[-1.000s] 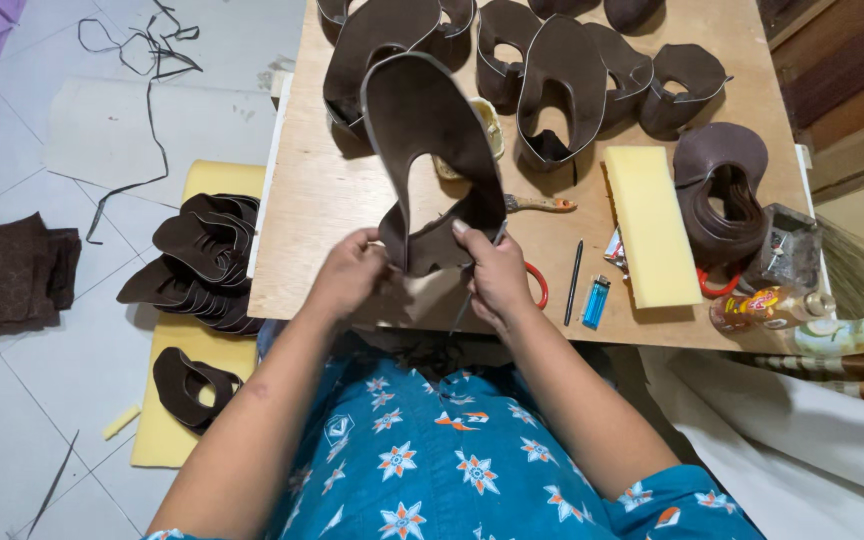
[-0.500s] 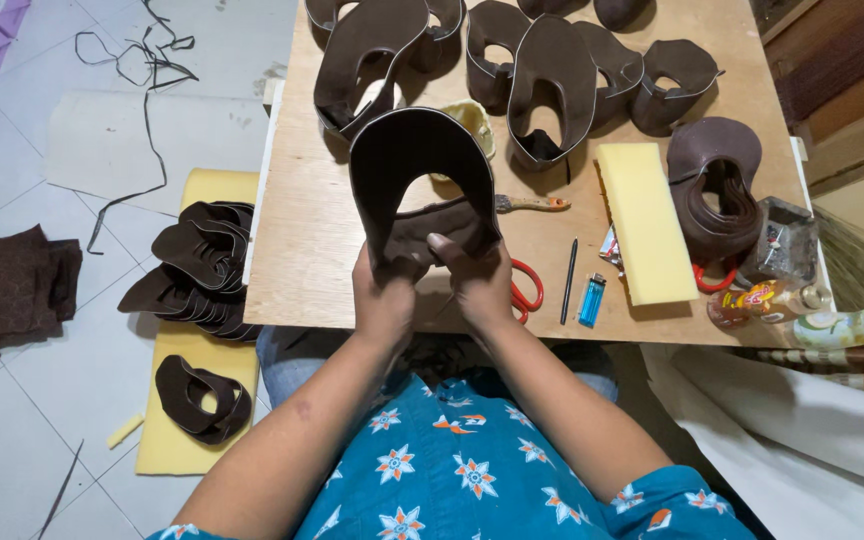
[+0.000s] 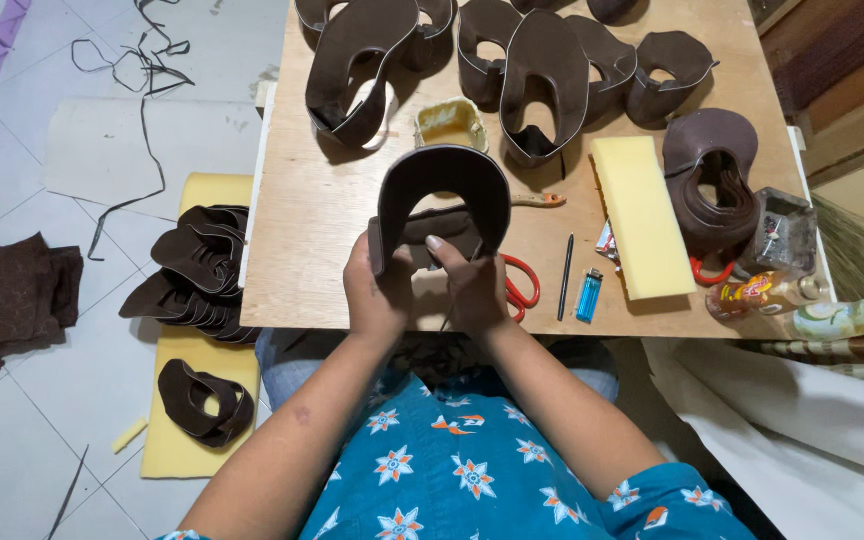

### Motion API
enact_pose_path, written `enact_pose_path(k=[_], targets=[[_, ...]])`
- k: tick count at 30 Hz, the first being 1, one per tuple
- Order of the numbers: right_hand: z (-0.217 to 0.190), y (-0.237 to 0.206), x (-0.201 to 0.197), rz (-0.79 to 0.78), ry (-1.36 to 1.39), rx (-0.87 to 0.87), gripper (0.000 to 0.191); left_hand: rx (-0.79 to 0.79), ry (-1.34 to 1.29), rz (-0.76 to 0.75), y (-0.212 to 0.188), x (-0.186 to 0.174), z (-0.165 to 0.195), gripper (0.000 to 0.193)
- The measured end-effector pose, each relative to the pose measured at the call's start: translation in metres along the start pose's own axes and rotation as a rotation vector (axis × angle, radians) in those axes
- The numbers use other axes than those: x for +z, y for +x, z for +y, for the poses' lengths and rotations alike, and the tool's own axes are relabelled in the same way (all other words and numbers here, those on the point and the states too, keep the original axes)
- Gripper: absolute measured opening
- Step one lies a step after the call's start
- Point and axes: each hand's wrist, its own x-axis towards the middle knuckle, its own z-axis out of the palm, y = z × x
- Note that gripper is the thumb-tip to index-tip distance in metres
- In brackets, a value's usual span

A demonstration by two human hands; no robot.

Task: The person inserts yellow foam pieces into brown shoe-like components on a workbench. They use a brush to apply adhesive, then press the foam into place and trim excess material with scissors. The process is repeated for multiple components.

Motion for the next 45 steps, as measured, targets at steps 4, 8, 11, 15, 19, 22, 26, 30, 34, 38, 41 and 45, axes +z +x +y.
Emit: enact_pose_path(k=[4,8,11,15,19,22,26,30,34,38,41,45], targets=[[-0.004,-0.002,0.0,-0.083,-0.03,-0.168,0.024,-0.236,-0.231,-0.033,0.002,-0.001,0.001,0.024],[-0.001,0.006,-0.008,0.117,-0.207,0.028,0.022,-0.228,-0.282,-0.061,0.004,-0.004,0.0,0.031],[0.001,0.011,-0.01,0.134,-0.125,0.042,0.024,-0.182,-0.252,-0.066,0.004,-0.008,-0.001,0.033],[-0.004,0.017,-0.01,0.106,-0.251,-0.076,0.019,-0.335,-0.4,-0.033,0.008,-0.007,-0.001,0.035],[-0.009,0.018,-0.01,0.157,-0.318,0.199,0.021,-0.441,-0.612,-0.02,0.01,-0.01,-0.001,0.042],[-0.003,0.011,-0.009,0.105,-0.486,0.182,0.033,-0.454,-0.609,0.067,0.014,-0.015,-0.005,0.045],[0.008,-0.005,-0.007,-0.174,-0.639,-0.4,0.021,-0.336,-0.592,0.041,0.012,-0.019,-0.012,0.042],[0.0,-0.004,0.0,-0.153,-1.172,-0.685,0.023,-0.237,-0.313,-0.072,0.005,-0.014,-0.013,0.044],[-0.017,0.004,0.007,-0.248,-1.222,-0.765,0.019,-0.402,-0.667,-0.12,0.009,-0.013,-0.003,0.031],[-0.023,0.013,0.007,-0.37,-1.118,-0.507,0.019,-0.624,-0.444,-0.169,0.022,-0.022,0.003,0.034],[-0.022,0.019,0.006,-0.352,-1.137,-0.135,0.018,-0.684,-0.25,-0.312,0.024,-0.027,-0.001,0.032],[-0.02,0.024,0.013,-0.356,-1.132,-0.186,0.026,-0.521,-0.031,-0.29,0.021,-0.029,-0.005,0.034]])
